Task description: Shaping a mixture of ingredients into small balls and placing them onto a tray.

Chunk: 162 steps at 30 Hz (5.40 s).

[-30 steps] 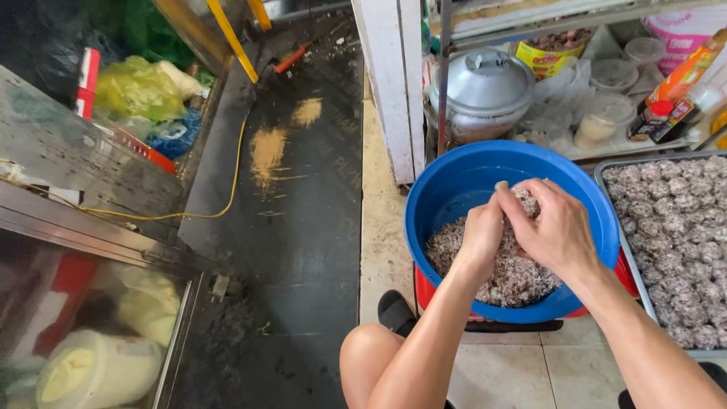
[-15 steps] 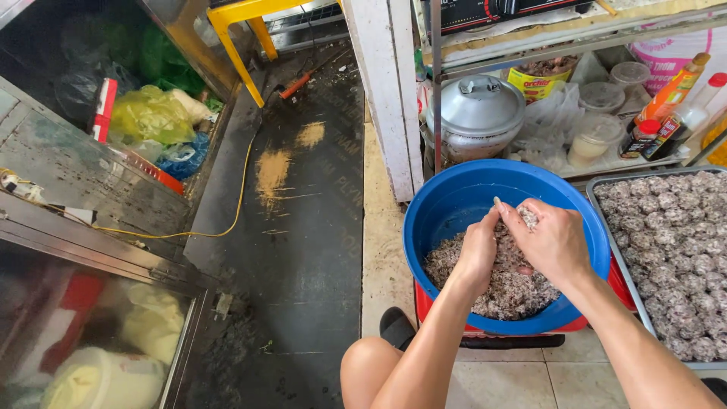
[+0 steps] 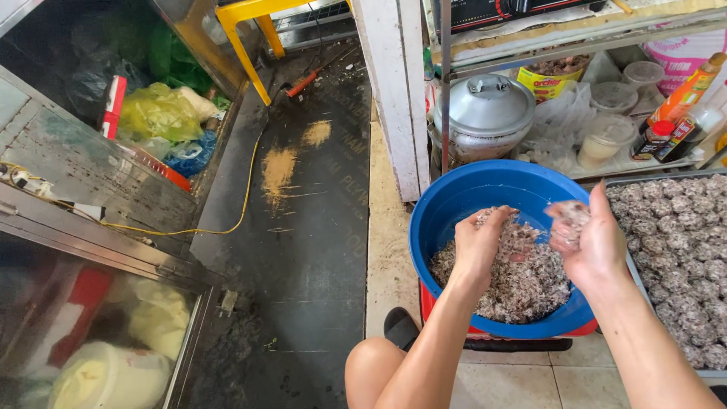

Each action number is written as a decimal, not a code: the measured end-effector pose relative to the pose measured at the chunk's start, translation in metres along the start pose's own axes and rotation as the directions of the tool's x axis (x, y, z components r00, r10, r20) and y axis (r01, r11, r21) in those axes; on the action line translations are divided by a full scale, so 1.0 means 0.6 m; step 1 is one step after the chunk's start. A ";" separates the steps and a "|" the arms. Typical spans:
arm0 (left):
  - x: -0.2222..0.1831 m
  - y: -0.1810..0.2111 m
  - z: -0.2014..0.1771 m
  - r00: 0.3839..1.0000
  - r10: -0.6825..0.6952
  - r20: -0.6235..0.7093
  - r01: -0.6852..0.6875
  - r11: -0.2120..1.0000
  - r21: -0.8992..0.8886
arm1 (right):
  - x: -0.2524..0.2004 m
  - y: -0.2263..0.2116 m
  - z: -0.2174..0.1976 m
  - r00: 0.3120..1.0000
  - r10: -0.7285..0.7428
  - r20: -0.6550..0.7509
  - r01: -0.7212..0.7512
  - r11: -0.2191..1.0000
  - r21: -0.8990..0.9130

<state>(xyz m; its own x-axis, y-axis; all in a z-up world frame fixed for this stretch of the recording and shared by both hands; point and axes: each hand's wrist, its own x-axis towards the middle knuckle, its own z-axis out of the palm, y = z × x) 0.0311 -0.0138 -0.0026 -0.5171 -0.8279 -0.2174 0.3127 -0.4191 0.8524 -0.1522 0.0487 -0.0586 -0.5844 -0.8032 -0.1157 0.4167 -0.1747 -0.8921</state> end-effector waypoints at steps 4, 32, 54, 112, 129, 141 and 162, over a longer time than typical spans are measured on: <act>-0.003 0.009 0.008 0.998 -0.066 -0.007 0.065 0.997 -0.045 | 0.006 0.014 -0.011 0.860 0.001 0.511 -0.298 0.813 0.500; 0.028 -0.037 -0.003 1.000 -0.029 0.008 0.030 0.999 -0.044 | 0.001 0.107 -0.062 0.903 0.420 -0.085 -0.326 0.802 0.500; 0.012 -0.015 0.008 0.998 -0.060 -0.002 0.059 0.994 -0.088 | 0.095 0.253 -0.223 0.831 0.046 0.554 -0.457 0.624 0.634; 0.011 -0.006 0.038 0.977 0.035 0.210 -0.037 0.999 0.007 | -0.216 -0.045 -0.375 0.900 -0.104 -0.423 -0.393 0.227 -0.891; 0.030 -0.028 0.015 0.942 -0.093 0.322 0.240 0.858 -0.455 | -0.143 -0.052 0.084 0.884 -0.374 0.282 0.468 0.739 -0.486; 0.004 0.014 -0.003 0.933 -0.275 0.230 0.341 0.880 -0.331 | -0.106 -0.115 0.142 0.768 -0.349 0.537 0.640 0.384 -0.666; 0.008 -0.012 0.025 0.981 -0.183 0.068 0.182 0.983 0.017 | -0.076 -0.095 0.154 0.793 -0.432 0.431 0.498 0.050 -0.866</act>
<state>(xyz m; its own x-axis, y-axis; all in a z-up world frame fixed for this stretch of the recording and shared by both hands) 0.0142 -0.0091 -0.0027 -0.6186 -0.7100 -0.3366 0.2001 -0.5566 0.8063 -0.0850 0.0423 0.0381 -0.3433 -0.8064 0.4815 -0.8728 0.0845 -0.4807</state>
